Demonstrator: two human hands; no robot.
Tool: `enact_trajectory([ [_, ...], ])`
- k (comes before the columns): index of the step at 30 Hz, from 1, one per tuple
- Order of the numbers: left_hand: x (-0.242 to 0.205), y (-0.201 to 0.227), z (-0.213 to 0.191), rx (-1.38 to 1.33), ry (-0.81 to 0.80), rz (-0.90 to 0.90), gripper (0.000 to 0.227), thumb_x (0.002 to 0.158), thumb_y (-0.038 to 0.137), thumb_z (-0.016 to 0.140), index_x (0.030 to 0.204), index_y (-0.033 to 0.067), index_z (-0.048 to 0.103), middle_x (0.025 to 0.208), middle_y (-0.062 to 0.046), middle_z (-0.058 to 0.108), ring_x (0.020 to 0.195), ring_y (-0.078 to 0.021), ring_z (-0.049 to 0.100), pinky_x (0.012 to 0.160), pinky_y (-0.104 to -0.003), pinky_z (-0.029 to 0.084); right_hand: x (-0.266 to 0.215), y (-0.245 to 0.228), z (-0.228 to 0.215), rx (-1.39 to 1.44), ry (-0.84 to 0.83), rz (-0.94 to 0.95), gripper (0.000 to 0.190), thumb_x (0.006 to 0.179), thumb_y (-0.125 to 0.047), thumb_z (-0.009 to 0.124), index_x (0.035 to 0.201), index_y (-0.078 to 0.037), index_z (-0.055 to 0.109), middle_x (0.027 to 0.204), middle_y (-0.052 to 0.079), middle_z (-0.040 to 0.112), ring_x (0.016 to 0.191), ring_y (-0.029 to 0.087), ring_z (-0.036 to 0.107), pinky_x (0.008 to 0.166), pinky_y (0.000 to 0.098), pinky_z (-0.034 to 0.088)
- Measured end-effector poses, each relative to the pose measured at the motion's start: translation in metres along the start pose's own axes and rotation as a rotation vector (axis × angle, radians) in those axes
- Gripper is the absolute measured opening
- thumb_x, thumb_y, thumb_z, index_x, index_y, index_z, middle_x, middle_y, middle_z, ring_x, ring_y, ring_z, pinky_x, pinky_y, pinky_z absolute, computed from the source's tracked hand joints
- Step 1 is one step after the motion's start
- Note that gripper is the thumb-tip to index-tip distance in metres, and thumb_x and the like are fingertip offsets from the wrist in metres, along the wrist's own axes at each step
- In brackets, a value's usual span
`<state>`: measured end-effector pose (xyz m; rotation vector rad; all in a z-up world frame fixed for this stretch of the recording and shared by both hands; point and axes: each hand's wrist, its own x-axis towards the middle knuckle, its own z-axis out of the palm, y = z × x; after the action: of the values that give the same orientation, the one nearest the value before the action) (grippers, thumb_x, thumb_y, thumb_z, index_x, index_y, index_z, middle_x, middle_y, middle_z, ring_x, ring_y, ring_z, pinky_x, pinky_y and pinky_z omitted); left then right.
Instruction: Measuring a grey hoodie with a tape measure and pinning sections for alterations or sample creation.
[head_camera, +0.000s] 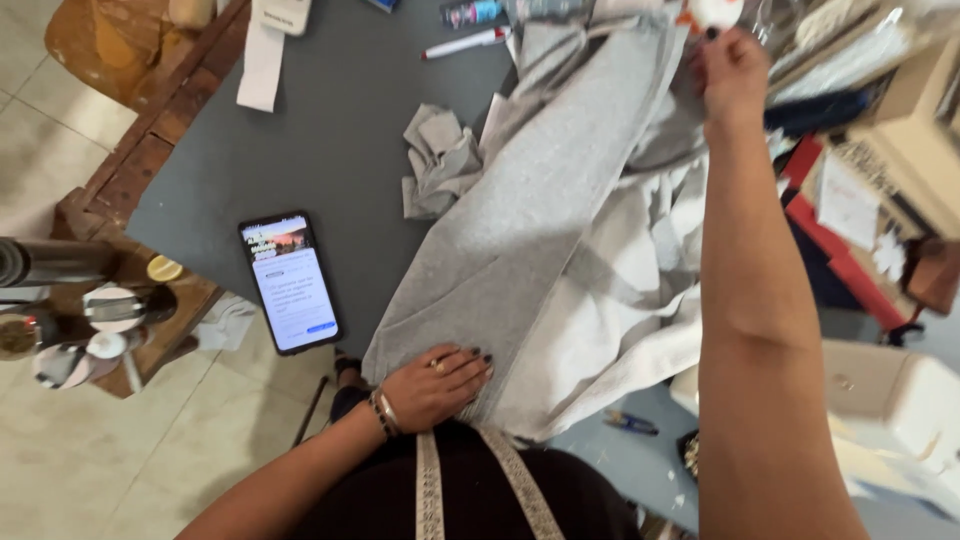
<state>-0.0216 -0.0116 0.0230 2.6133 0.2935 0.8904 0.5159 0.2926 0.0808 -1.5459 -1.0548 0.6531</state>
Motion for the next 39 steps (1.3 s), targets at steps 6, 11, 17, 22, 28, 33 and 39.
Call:
enact_trajectory([
  [6,0.003,0.001,-0.001,0.068,-0.042,-0.005,0.030,0.104,0.016,0.054,0.131,0.0065,0.065,0.134,-0.007,0.062,0.120,-0.0272,0.061,0.104,-0.044,0.048,-0.163,-0.121,0.033,-0.029,0.045,-0.062,0.021,0.105,-0.039,0.068,0.108,-0.022,0.056,0.105,-0.002,0.067,0.086,0.006,0.063,0.061,0.0191,0.041],
  [11,-0.001,0.008,0.016,0.124,0.050,-0.030,0.028,0.101,0.018,0.053,0.123,0.0093,0.068,0.133,-0.011,0.059,0.116,-0.0294,0.062,0.102,-0.044,0.052,-0.350,-0.090,0.019,-0.097,-0.159,0.068,0.003,0.110,-0.004,0.058,0.112,-0.002,0.060,0.113,0.015,0.065,0.089,0.021,0.065,0.070,0.0282,0.052],
  [17,0.001,0.004,0.033,0.153,0.208,-0.040,0.029,0.100,0.026,0.059,0.120,0.0120,0.074,0.123,-0.010,0.065,0.110,-0.0287,0.066,0.100,-0.043,0.056,-0.486,-0.066,0.040,-0.088,-0.165,0.383,0.017,0.098,-0.005,0.074,0.113,-0.001,0.070,0.093,0.009,0.070,0.081,0.014,0.067,0.068,0.0275,0.058],
  [22,0.003,0.007,0.028,0.176,0.205,-0.015,0.029,0.098,0.029,0.063,0.120,0.0154,0.076,0.119,-0.009,0.067,0.107,-0.0281,0.068,0.099,-0.043,0.057,-0.519,-0.067,0.078,-0.199,-0.173,0.336,0.021,0.090,-0.010,0.083,0.110,-0.012,0.078,0.095,0.005,0.071,0.084,0.014,0.068,0.072,0.0290,0.057],
  [28,-0.003,0.000,0.028,-0.010,0.092,-0.140,0.028,0.096,0.015,0.066,0.123,0.0086,0.070,0.118,-0.012,0.068,0.107,-0.0311,0.069,0.096,-0.044,0.058,-0.534,-0.037,0.094,-0.315,-0.130,0.097,0.025,0.090,-0.016,0.084,0.114,-0.020,0.081,0.100,0.006,0.068,0.081,0.020,0.068,0.071,0.0331,0.057],
  [33,-0.004,-0.009,0.035,0.109,0.127,-0.193,0.019,0.101,0.015,0.061,0.113,0.0173,0.075,0.105,-0.003,0.069,0.096,-0.0232,0.070,0.089,-0.037,0.058,-0.535,-0.043,0.099,-0.326,-0.086,0.035,0.024,0.090,-0.011,0.083,0.113,-0.017,0.080,0.095,0.005,0.065,0.076,0.021,0.067,0.069,0.0337,0.057],
  [39,0.011,-0.016,0.028,0.065,0.196,-0.146,0.022,0.105,0.012,0.055,0.105,0.0136,0.077,0.088,-0.003,0.067,0.081,-0.0217,0.067,0.079,-0.034,0.059,-0.545,-0.042,0.107,-0.439,-0.038,0.023,0.017,0.092,-0.013,0.079,0.107,-0.023,0.080,0.101,0.002,0.067,0.082,0.024,0.072,0.070,0.0352,0.058],
])
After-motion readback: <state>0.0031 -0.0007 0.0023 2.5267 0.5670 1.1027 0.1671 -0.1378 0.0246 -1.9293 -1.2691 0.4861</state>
